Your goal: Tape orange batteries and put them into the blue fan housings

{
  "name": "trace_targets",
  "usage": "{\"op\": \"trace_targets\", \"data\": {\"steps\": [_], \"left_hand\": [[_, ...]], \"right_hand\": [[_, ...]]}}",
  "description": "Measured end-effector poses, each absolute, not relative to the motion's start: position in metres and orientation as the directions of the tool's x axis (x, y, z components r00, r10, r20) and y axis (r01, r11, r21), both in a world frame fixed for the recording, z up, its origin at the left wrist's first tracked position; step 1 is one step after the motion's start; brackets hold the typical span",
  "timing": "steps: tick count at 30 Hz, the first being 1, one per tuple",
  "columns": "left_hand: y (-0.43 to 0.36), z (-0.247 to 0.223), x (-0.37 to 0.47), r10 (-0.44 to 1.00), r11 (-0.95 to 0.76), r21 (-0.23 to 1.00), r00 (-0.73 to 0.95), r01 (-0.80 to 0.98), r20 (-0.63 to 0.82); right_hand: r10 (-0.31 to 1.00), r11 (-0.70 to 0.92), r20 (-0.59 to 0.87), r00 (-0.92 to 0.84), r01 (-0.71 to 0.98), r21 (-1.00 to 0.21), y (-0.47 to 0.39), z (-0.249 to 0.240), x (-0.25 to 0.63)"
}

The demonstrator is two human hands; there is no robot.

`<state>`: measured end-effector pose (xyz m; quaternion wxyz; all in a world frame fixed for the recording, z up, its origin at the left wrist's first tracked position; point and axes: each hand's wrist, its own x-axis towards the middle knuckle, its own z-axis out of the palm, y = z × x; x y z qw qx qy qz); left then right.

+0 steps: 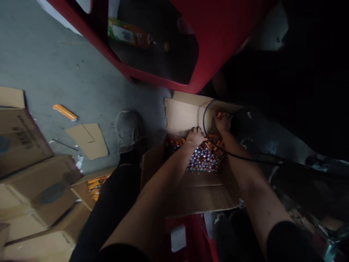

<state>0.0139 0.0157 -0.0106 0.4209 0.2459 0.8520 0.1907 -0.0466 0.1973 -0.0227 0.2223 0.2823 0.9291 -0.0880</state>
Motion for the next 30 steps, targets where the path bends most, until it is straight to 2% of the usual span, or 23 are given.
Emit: {"op": "trace_targets", "data": {"steps": [4,8,12,14,19,22,30], "left_hand": [[0.019,-0.011,0.009,0.604,0.781,0.574,-0.535,0.248,-0.59],[0.025,-0.008,0.01,0.666,0.725,0.637,-0.502,0.262,-0.552],[0.026,-0.006,0.019,0.644,0.746,0.62,-0.499,0.242,-0.58],[0.026,-0.005,0.022,0.625,0.763,0.603,-0.503,0.233,-0.597],[0.031,-0.002,0.026,0.586,0.795,0.565,-0.518,0.221,-0.623],[0.035,0.002,0.027,0.572,0.805,0.552,-0.525,0.216,-0.63],[0.038,0.005,0.028,0.492,0.848,0.511,-0.567,0.141,-0.66]], "right_hand": [[0.407,0.848,-0.563,-0.72,0.527,-0.061,0.203,-0.023,-0.039],[0.194,0.908,-0.701,-0.686,0.396,-0.136,0.216,-0.001,-0.01],[0.028,0.946,-0.745,-0.666,0.259,-0.196,0.212,0.019,0.04],[0.027,0.957,-0.736,-0.677,0.231,-0.177,0.206,0.022,0.063],[0.118,0.986,-0.701,-0.703,0.165,0.001,0.193,0.021,0.089],[0.117,0.989,-0.694,-0.71,0.144,0.019,0.187,0.022,0.092],[0.2,0.97,-0.68,-0.705,0.239,0.037,0.182,0.011,0.092]]}}
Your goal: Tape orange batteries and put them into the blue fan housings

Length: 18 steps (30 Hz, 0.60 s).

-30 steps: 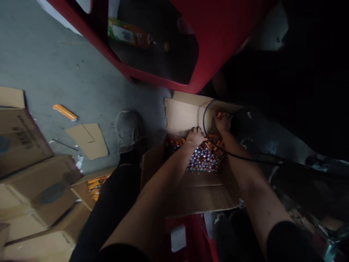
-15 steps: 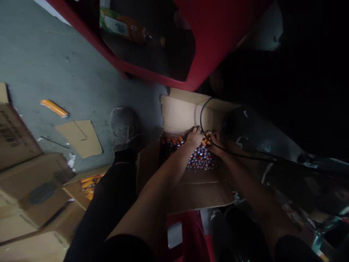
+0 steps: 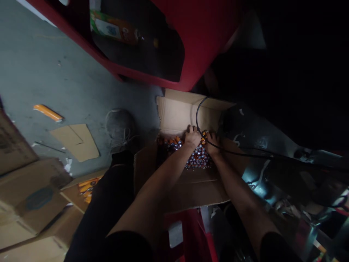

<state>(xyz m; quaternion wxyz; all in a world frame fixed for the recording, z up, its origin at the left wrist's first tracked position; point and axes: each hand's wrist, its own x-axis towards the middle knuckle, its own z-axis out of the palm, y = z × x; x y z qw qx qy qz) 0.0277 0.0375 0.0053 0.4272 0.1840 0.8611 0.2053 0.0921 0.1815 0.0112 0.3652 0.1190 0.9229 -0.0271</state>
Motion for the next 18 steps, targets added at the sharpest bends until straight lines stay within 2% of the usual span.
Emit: {"op": "trace_targets", "data": {"steps": [9,12,15,18], "left_hand": [[0.021,0.002,0.015,0.492,0.824,0.563,-0.57,0.061,-0.658],[0.013,0.003,0.006,0.495,0.806,0.592,-0.583,0.03,-0.644],[0.016,0.002,-0.009,0.483,0.789,0.614,-0.587,-0.03,-0.65],[0.025,-0.003,-0.025,0.476,0.766,0.634,-0.566,-0.108,-0.673]], "right_hand": [[0.065,0.954,-0.619,-0.783,0.231,-0.192,0.179,-0.001,0.065],[0.107,0.894,-0.568,-0.816,0.329,-0.304,0.166,-0.004,0.057],[0.181,0.759,-0.55,-0.816,0.471,-0.449,0.161,-0.009,0.047],[0.237,0.654,-0.571,-0.786,0.564,-0.504,0.164,-0.014,0.034]]}}
